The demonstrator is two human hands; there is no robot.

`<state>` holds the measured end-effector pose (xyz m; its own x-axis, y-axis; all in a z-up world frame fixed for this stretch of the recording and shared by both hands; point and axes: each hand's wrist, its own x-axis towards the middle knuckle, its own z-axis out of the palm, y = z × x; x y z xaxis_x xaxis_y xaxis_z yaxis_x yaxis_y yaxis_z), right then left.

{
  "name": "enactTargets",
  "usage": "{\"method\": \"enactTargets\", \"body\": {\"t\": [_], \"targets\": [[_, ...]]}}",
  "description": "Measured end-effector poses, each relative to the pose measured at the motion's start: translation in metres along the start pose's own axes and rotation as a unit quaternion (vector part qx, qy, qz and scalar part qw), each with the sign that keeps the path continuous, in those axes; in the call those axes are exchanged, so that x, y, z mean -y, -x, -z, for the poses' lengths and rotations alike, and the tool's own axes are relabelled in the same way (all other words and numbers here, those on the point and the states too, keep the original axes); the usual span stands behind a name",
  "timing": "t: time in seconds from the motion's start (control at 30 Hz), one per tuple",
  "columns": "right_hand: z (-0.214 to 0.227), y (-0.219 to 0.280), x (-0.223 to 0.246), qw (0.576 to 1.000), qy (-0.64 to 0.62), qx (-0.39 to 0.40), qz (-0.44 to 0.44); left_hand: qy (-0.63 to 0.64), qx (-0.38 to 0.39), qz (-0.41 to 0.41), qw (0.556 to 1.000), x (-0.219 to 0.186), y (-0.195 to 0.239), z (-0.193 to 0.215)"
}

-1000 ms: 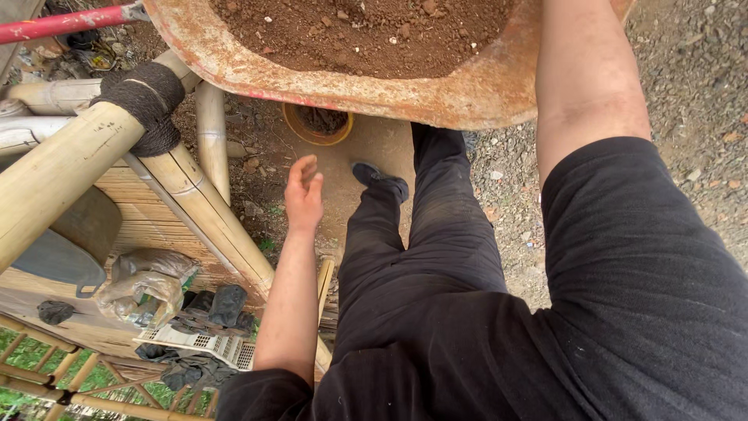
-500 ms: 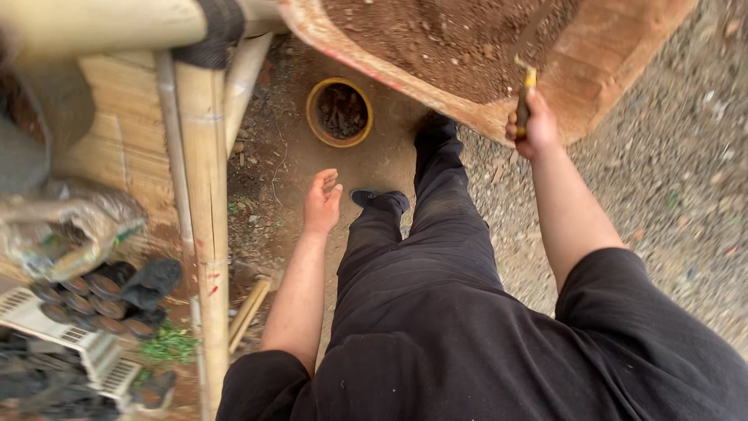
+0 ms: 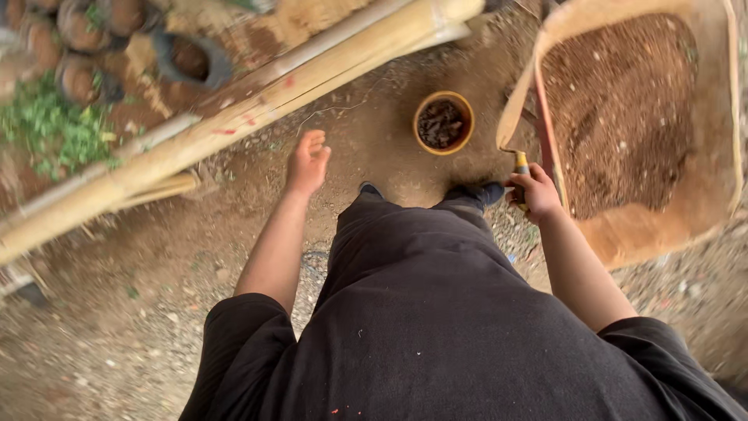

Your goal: The person fills a black seedling bag with soil from a wheelbarrow using a trowel and then plants a seedling into the bag, pressing the soil down by hand.

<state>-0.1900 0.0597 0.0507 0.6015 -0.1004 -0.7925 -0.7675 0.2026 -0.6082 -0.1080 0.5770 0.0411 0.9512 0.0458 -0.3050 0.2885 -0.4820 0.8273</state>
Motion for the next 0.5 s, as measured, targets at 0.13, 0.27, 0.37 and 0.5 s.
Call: {"method": "enactTargets", "body": {"t": [0.13,0.27,0.37,0.5], "targets": [[-0.11,0.006,0.075,0.947,0.31,0.026,0.075,0.034,-0.117,0.073,0.99,0.055,0.027,0.083],[-0.2,0.013,0.125,0.877,0.467,0.042,0.106,0.146,-0.223,0.071,0.961,0.105,0.067,0.123],[-0.238,0.019,0.13,0.86,0.484,0.069,0.146,0.155,-0.26,0.134,0.944,0.121,0.106,0.125],[-0.258,0.007,0.14,0.845,0.493,0.114,0.17,0.22,-0.272,0.237,0.906,0.112,0.132,0.111]]}}
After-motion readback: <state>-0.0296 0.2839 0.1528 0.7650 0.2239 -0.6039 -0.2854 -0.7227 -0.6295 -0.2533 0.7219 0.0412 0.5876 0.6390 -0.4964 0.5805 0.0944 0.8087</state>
